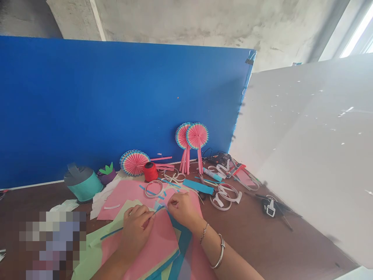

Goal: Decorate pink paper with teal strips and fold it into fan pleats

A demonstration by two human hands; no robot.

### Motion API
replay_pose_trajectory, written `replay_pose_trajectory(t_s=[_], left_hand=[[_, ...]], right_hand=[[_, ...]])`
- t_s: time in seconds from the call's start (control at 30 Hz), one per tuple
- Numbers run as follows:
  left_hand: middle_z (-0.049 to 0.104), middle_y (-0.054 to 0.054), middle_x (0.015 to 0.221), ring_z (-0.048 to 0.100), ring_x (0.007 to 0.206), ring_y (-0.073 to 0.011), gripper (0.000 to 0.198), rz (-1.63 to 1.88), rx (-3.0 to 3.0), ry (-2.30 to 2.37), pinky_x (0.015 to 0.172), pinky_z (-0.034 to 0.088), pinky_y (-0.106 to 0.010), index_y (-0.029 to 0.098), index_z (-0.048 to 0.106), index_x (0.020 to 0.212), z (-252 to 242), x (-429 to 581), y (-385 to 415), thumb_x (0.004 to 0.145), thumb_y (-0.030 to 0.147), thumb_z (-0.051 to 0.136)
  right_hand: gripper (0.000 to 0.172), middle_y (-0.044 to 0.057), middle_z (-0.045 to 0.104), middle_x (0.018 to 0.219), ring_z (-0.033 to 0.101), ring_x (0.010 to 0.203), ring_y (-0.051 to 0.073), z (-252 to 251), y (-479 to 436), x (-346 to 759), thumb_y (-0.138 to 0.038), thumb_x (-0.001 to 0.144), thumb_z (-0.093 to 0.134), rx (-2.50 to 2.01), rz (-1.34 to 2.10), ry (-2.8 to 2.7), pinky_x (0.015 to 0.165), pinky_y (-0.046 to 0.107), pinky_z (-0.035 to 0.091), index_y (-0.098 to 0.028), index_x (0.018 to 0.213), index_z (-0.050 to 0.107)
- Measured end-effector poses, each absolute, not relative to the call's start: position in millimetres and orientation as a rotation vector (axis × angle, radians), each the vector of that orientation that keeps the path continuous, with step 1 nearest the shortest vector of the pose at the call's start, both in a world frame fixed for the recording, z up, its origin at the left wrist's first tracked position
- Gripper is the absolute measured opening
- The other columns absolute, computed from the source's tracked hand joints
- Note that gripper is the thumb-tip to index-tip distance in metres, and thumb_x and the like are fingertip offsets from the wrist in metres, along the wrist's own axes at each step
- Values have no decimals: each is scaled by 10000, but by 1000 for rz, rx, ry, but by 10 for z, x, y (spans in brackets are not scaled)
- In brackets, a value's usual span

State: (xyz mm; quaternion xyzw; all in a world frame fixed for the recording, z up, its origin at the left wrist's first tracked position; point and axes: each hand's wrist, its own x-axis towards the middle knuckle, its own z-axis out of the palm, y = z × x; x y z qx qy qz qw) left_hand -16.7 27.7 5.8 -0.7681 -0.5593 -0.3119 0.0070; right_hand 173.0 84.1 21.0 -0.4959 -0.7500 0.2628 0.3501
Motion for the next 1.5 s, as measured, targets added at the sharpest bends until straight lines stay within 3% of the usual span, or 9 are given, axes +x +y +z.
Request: replay_pose_trajectory(t_s=[0.13, 0.53, 0.67, 0.83, 0.9, 1.07, 1.2, 1.43, 1.5], left_hand=[[590, 9, 727, 533, 769, -165, 233, -977, -2380, -1781, 826, 308, -375, 214, 635, 716, 49, -229, 298, 854, 154, 457], [694, -11, 803, 596, 805, -198, 196, -1142, -2376, -1904, 806, 370, -385, 233, 684, 847, 9, -287, 364, 870, 277, 494], [708, -29, 779, 609, 764, -207, 224, -1258, -2355, -1940, 812, 394, -385, 230, 693, 829, 6, -305, 369, 861, 321, 492], [699, -43, 737, 603, 731, -228, 258, -1624, -2144, -2178, 686, 438, -321, 229, 702, 796, 62, -328, 363, 797, 430, 540], [663, -22, 673, 584, 655, -201, 274, -1854, -2067, -2298, 595, 426, -272, 214, 675, 751, 90, -351, 369, 766, 465, 566], [513, 57, 540, 435, 444, -109, 400, -2442, -1596, -2595, 426, 319, -205, 189, 604, 795, 129, -472, 421, 687, 574, 624], [505, 74, 566, 485, 483, -104, 373, -2930, -1142, -2453, 456, 388, -201, 197, 563, 775, 168, -630, 492, 632, 512, 702], [662, 10, 694, 656, 693, -165, 66, -3299, -608, -2371, 698, 534, -284, 218, 617, 811, 194, -869, 668, 756, 244, 592], [678, -3, 691, 675, 791, -191, 58, -3310, -663, -2347, 760, 540, -303, 220, 629, 795, 226, -899, 652, 768, 231, 578]], right_hand=[[208, 29, 679, 703, 586, 698, 176, 144, 980, 1850, -250, 741, 475, -1410, 763, -1772, 636, 254, 402, -177, 642, 644], [227, 67, 647, 1074, 493, 1028, 229, 126, 1007, 1864, -196, 844, 497, -1621, 27, -1989, 870, 369, 298, -205, 714, 683], [279, 86, 570, 1240, 421, 1164, 259, 111, 1009, 1863, -220, 849, 516, -1617, -75, -2013, 941, 404, 277, -234, 1098, 643], [225, 76, 607, 1174, 463, 1121, 246, 84, 1039, 1887, -170, 865, 494, -1689, -56, -1996, 923, 383, 304, -228, 958, 690], [260, 79, 613, 1158, 483, 1089, 241, 82, 1055, 1910, -171, 870, 491, -1691, -26, -1977, 880, 369, 328, -235, 1048, 670], [260, 73, 656, 1026, 527, 1001, 238, 53, 1105, 1980, -188, 885, 469, -1766, 41, -1927, 795, 333, 345, -243, 901, 722], [422, 85, 676, 1029, 555, 1001, 236, 13, 1157, 2008, -97, 863, 409, -1776, 104, -1998, 771, 315, 356, -217, 1220, 599], [590, 75, 694, 883, 593, 858, 223, -46, 1193, 2021, -60, 799, 364, -1719, 60, -1949, 739, 313, 409, -153, 1381, 399], [523, 95, 677, 963, 579, 924, 226, -35, 1185, 2028, -65, 792, 384, -1716, -9, -1924, 770, 315, 411, -162, 1291, 506]])
